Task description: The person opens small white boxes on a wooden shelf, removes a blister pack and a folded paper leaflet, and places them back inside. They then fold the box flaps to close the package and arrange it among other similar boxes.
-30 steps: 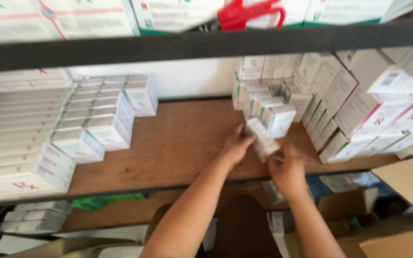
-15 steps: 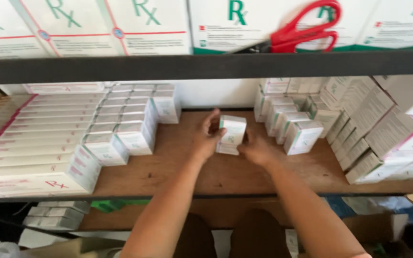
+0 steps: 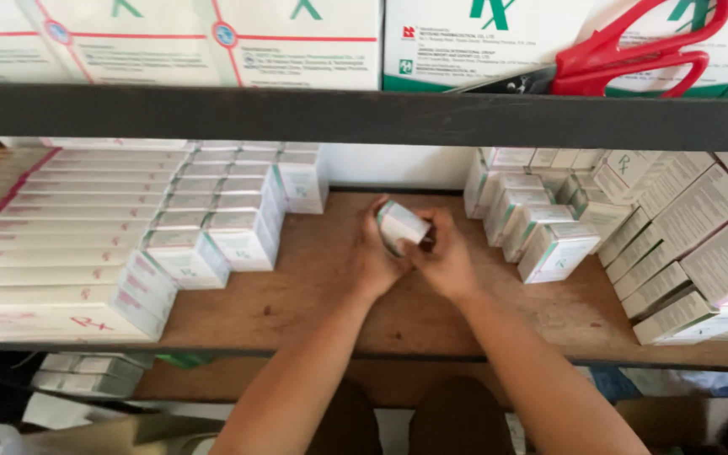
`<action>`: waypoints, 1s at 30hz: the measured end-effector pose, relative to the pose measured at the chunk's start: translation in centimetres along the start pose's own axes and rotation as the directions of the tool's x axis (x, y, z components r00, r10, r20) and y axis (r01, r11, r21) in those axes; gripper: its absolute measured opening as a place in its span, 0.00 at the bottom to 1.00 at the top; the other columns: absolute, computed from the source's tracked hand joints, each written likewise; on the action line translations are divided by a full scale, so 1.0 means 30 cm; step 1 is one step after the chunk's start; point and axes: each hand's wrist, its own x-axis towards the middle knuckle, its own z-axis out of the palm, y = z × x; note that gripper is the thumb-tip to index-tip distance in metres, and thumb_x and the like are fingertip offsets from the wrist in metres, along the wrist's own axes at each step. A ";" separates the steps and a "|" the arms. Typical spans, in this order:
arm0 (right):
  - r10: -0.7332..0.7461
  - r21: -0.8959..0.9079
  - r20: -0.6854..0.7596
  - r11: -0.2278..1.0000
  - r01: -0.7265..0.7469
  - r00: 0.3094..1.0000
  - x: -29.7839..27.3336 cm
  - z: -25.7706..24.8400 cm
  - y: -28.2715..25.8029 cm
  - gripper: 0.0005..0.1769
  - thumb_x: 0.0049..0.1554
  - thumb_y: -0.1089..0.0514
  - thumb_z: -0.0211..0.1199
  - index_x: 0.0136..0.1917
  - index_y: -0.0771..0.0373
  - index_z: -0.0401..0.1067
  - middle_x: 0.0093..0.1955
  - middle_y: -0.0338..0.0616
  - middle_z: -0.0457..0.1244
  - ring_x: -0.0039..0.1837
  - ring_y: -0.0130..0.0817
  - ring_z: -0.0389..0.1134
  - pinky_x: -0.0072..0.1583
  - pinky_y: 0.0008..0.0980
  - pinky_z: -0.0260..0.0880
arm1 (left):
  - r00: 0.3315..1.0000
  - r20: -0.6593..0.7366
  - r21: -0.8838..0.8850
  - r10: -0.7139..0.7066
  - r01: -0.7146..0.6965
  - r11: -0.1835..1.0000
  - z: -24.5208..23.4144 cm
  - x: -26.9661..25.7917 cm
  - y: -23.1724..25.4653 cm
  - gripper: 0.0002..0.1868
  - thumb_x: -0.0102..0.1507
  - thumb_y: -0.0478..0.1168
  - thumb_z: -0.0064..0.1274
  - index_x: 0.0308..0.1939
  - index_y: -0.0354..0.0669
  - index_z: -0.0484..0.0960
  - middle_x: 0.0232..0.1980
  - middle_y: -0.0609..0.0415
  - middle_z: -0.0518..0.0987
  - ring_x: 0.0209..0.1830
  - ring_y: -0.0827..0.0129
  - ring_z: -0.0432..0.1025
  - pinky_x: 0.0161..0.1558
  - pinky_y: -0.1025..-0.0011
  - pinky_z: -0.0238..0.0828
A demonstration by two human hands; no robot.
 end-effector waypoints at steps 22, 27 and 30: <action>-0.295 -0.210 0.155 0.923 0.323 0.943 0.068 0.039 -0.022 0.41 0.55 0.61 0.69 0.78 0.62 0.56 0.48 0.47 0.69 0.47 0.32 0.72 0.52 0.34 0.74 | 0.982 -0.006 0.422 0.191 -0.171 0.890 -0.115 0.032 0.016 0.37 0.46 0.35 0.66 0.60 0.61 0.75 0.63 0.54 0.74 0.68 0.48 0.64 0.64 0.46 0.62; -0.226 0.024 0.168 0.974 0.225 0.959 0.078 0.045 0.039 0.40 0.57 0.63 0.68 0.79 0.59 0.57 0.46 0.42 0.68 0.47 0.29 0.70 0.50 0.31 0.73 | 0.985 -0.012 0.431 0.175 -0.153 0.889 -0.117 0.032 0.048 0.38 0.47 0.38 0.68 0.61 0.62 0.74 0.64 0.53 0.73 0.68 0.48 0.63 0.62 0.44 0.61; -0.149 0.055 0.176 0.988 0.142 0.973 0.091 0.034 0.064 0.40 0.57 0.65 0.67 0.79 0.59 0.56 0.43 0.40 0.66 0.44 0.28 0.67 0.47 0.30 0.69 | 0.984 0.044 0.501 0.173 -0.172 0.849 -0.102 0.031 0.029 0.43 0.44 0.37 0.68 0.64 0.59 0.71 0.64 0.52 0.72 0.69 0.47 0.63 0.60 0.42 0.60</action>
